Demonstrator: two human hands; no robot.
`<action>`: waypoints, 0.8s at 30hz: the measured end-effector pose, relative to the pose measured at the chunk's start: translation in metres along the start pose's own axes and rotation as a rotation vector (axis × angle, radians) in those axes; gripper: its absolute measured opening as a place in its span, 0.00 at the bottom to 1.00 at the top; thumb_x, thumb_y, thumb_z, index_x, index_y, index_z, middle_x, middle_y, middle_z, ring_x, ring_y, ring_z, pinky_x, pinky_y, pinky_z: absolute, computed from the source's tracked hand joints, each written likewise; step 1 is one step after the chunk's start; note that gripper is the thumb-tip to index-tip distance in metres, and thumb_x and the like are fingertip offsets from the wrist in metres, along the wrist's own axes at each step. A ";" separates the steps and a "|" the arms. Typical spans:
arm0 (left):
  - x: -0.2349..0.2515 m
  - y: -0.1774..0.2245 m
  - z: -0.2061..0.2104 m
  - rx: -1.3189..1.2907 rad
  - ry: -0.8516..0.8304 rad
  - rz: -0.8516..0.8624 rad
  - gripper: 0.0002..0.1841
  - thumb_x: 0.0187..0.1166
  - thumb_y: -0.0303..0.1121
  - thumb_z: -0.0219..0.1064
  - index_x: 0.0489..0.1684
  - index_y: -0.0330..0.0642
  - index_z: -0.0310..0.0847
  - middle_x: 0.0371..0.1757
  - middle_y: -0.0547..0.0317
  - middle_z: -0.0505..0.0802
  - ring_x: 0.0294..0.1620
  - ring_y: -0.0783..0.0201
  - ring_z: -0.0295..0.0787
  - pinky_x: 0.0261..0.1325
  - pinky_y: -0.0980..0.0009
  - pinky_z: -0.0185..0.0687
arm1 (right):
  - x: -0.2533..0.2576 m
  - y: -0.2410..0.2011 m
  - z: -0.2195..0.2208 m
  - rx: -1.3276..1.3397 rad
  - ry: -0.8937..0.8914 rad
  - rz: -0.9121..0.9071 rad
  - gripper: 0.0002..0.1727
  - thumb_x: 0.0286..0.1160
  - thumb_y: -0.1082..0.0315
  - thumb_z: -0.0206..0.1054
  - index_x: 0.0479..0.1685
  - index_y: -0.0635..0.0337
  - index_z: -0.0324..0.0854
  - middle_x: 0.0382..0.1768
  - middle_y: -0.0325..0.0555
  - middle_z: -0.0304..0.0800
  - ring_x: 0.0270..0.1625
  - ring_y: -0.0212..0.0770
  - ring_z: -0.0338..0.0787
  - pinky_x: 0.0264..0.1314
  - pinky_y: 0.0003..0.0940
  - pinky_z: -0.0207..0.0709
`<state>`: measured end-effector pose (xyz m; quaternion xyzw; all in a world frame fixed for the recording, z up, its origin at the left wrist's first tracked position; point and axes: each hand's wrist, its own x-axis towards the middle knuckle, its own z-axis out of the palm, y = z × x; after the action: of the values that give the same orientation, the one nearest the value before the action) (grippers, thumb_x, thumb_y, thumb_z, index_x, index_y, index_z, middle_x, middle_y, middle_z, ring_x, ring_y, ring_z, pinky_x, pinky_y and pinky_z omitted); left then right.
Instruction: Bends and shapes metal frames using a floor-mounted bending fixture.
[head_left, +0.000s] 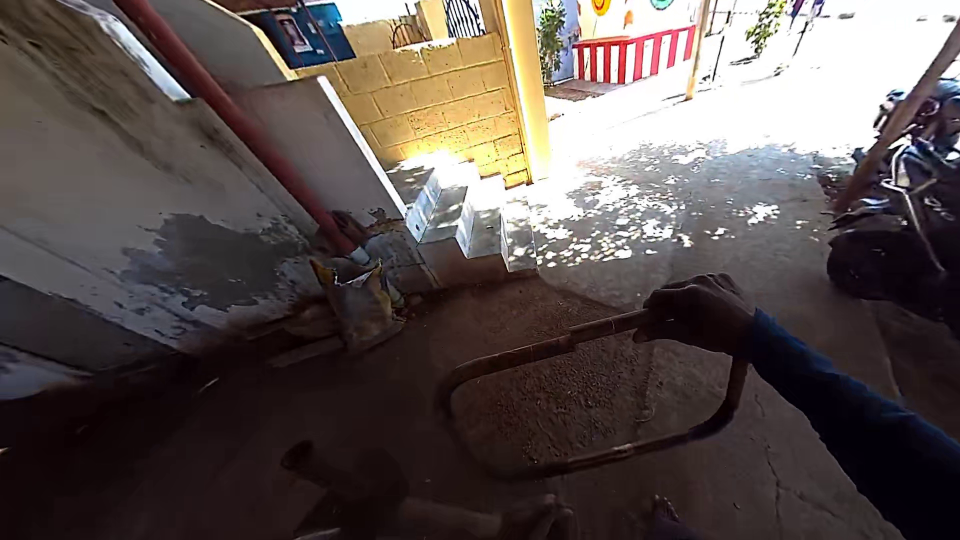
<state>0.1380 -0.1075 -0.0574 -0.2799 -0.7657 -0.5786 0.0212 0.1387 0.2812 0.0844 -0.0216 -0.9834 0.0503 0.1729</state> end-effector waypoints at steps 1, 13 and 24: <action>0.023 0.024 -0.002 0.108 0.046 0.180 0.19 0.73 0.42 0.80 0.57 0.44 0.88 0.59 0.60 0.93 0.66 0.64 0.88 0.72 0.61 0.86 | -0.005 0.002 0.004 -0.017 0.020 -0.040 0.28 0.63 0.23 0.68 0.29 0.37 0.86 0.22 0.27 0.86 0.25 0.34 0.87 0.24 0.45 0.78; 0.135 0.091 0.056 0.623 -0.419 0.212 0.22 0.81 0.60 0.64 0.60 0.59 0.90 0.38 0.73 0.93 0.30 0.72 0.88 0.32 0.63 0.89 | -0.053 0.055 0.028 0.132 0.219 -0.368 0.26 0.69 0.28 0.66 0.32 0.39 0.89 0.19 0.29 0.77 0.23 0.34 0.82 0.20 0.37 0.73; 0.066 0.100 0.122 0.632 -0.885 -0.271 0.22 0.79 0.57 0.68 0.37 0.46 0.87 0.27 0.57 0.89 0.32 0.58 0.88 0.40 0.52 0.85 | -0.130 0.069 0.063 0.387 0.310 -0.458 0.24 0.66 0.32 0.74 0.43 0.40 0.95 0.43 0.34 0.93 0.48 0.40 0.89 0.55 0.46 0.82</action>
<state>0.1632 0.0468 0.0136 -0.3750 -0.8670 -0.1459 -0.2939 0.2411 0.3362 -0.0254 0.2258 -0.8969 0.1923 0.3281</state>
